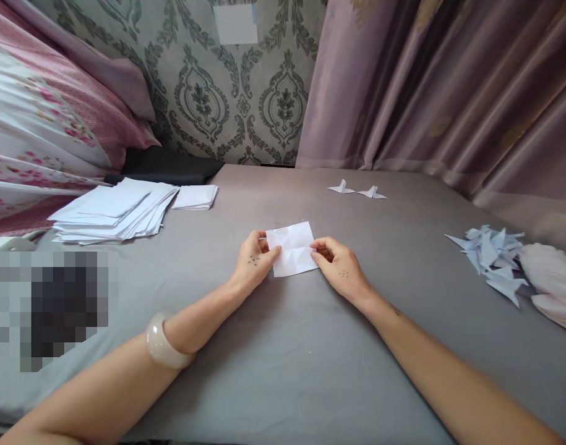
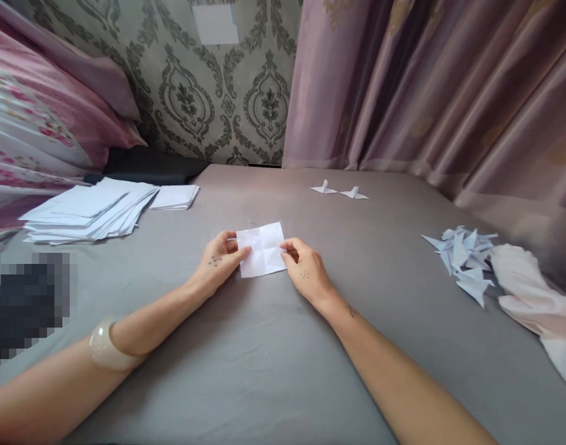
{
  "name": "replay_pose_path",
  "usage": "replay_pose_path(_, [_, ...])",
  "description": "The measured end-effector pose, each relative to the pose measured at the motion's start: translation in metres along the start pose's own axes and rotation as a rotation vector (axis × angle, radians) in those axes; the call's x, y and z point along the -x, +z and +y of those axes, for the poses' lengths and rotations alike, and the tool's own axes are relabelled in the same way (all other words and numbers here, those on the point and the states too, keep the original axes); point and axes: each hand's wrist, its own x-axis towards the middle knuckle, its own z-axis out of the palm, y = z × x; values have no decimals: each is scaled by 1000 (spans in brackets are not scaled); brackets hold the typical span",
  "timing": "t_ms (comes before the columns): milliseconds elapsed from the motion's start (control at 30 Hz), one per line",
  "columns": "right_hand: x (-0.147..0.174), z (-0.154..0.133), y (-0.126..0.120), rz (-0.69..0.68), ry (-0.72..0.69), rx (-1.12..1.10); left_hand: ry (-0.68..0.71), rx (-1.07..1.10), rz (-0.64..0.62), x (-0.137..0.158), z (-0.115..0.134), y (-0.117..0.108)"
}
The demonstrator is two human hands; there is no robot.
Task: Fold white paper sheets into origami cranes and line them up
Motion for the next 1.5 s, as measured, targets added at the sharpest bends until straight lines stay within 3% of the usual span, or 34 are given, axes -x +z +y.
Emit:
replay_pose_path(233, [-2,7,2,-66,-275,236,110,-497,54,-1,-2,-8])
replay_pose_path(367, [3,9,-2,-105,-399,380,452,-752,98,2,-3,-9])
replay_pose_path(433, [7,7,-4,-158,-413,422,583,-806,-36,4,-2,-8])
replay_pose_path(500, [11,3,-7,-191,-404,462,624,-813,-244,5,-1,-8])
replay_pose_path(567, [14,-1,-8,-208,-394,504,614,-808,-377,6,0,-9])
replay_pose_path(867, [19,-7,-7,-173,-396,586,680,-854,-488,11,7,-7])
replay_pose_path(1267, [18,-8,2,-75,-235,573,613,-960,-247,-2,-2,-1])
replay_pose_path(1500, [14,-5,4,-41,-147,477,474,-813,-250,-7,-1,1])
